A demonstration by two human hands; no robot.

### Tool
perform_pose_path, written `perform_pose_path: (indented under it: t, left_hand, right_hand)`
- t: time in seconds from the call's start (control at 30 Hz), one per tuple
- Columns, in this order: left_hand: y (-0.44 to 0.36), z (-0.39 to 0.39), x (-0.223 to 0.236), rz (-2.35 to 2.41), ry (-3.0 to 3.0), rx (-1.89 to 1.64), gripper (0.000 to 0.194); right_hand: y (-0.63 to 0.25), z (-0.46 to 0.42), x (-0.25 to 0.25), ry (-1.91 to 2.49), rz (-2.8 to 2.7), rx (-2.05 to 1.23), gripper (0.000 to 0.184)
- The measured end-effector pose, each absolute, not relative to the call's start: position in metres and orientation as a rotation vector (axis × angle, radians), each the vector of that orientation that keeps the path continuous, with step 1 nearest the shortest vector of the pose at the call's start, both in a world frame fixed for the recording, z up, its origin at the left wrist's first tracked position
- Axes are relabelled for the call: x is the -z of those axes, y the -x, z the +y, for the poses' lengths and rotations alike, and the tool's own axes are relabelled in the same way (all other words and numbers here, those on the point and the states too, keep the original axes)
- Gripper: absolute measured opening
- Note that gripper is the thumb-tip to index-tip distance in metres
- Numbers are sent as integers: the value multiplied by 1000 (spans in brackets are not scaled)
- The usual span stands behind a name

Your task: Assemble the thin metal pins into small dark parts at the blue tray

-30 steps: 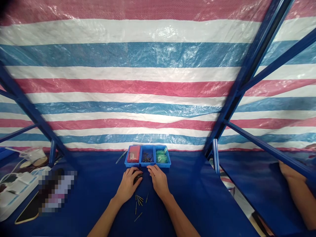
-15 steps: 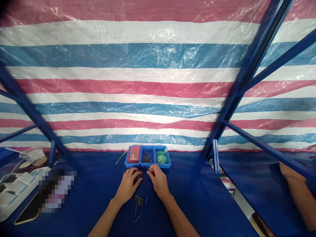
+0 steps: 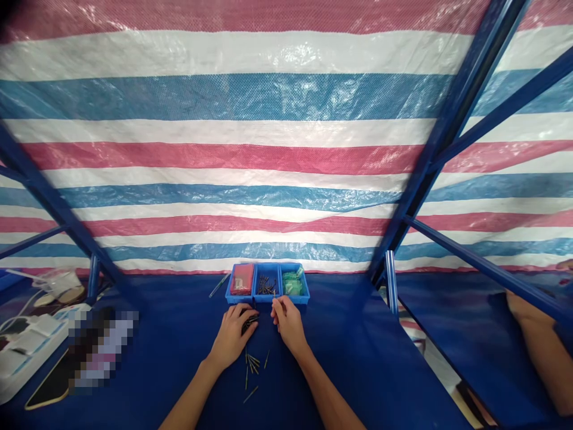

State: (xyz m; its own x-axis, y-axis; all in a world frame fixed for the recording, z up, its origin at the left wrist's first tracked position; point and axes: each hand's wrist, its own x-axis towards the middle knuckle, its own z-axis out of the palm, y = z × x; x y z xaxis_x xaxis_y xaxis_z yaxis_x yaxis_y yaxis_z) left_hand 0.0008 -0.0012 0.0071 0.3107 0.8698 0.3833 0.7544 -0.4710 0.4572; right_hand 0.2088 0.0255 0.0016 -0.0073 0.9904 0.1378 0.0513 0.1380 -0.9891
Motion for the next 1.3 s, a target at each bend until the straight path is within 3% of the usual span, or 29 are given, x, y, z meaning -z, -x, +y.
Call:
perform_pose_path:
  t: [0.4,0.63,0.87,1.03,1.13,1.3]
  left_hand:
    - [-1,-2,-9,1494,-2385,-874,23]
    - [-1,-3,-10,1497,-2393,-889,23]
    - [0,-2,-7,1501,-2380,-874,25]
    - [1,0,-2,1492,-2354,-887,28]
    - [1,1,-1,1497,-2359,-885,24]
    - [0,-1,-6,1485,-2379,-859,20]
  right_hand:
    - [-208,33,9,1148,-1277,-1089,44]
    - [-209,30,-3,1035,-1247,-1190,53]
    - [-209,21,1,1203,-1833,-696,15]
    - [-207,15,-2,1269,-2150,-476,17]
    - [-206,15,-1,1297,-2181,-447,4]
    - [-206,15,-1,1295,-2192,-390,13]
